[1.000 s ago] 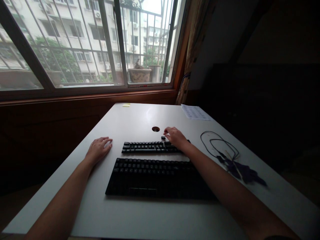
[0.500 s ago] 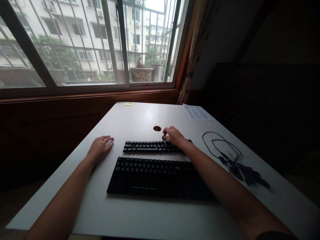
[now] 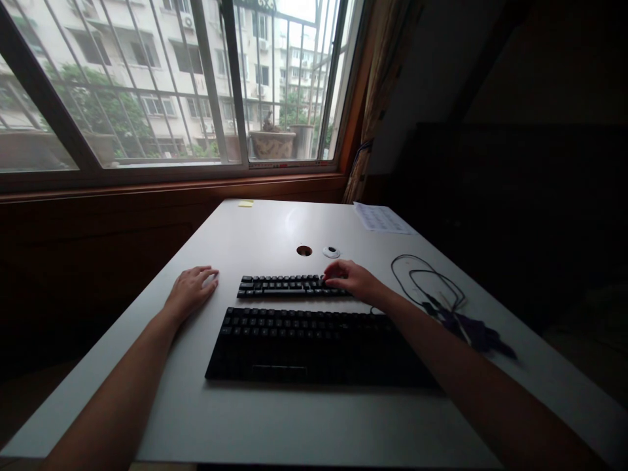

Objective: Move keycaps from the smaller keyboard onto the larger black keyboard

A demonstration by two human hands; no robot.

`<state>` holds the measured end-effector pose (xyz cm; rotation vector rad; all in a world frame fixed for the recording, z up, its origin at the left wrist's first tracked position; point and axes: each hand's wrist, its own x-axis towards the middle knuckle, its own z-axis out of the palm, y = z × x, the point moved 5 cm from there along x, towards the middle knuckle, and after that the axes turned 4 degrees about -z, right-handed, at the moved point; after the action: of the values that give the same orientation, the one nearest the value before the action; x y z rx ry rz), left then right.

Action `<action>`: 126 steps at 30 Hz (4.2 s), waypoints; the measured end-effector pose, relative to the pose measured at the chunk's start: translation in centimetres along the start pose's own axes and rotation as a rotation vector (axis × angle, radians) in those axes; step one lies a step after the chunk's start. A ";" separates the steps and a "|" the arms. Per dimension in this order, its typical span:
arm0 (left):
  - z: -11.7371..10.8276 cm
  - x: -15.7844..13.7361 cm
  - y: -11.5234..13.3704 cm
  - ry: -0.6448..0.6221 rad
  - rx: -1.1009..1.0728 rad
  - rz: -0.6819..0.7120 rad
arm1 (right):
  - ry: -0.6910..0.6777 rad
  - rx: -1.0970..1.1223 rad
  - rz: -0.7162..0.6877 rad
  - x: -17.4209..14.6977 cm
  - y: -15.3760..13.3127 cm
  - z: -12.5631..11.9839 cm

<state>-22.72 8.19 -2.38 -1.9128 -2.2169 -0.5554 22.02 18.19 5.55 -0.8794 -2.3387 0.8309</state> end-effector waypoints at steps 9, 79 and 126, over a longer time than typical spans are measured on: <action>0.1 0.2 -0.1 -0.001 0.015 0.013 | -0.084 0.086 0.163 -8.4 -1.2 0.1; -0.1 0.2 -0.1 -0.015 0.000 0.034 | 0.367 -0.409 -0.182 -14.6 -3.5 0.8; -8.3 -5.5 25.2 -0.098 -0.244 1.022 | 0.284 -0.386 -0.105 -12.7 -1.3 2.7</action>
<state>1.83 2.86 7.67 -2.8377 -0.9459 -0.5397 28.29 7.43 1.57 -0.9462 -2.2979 0.1927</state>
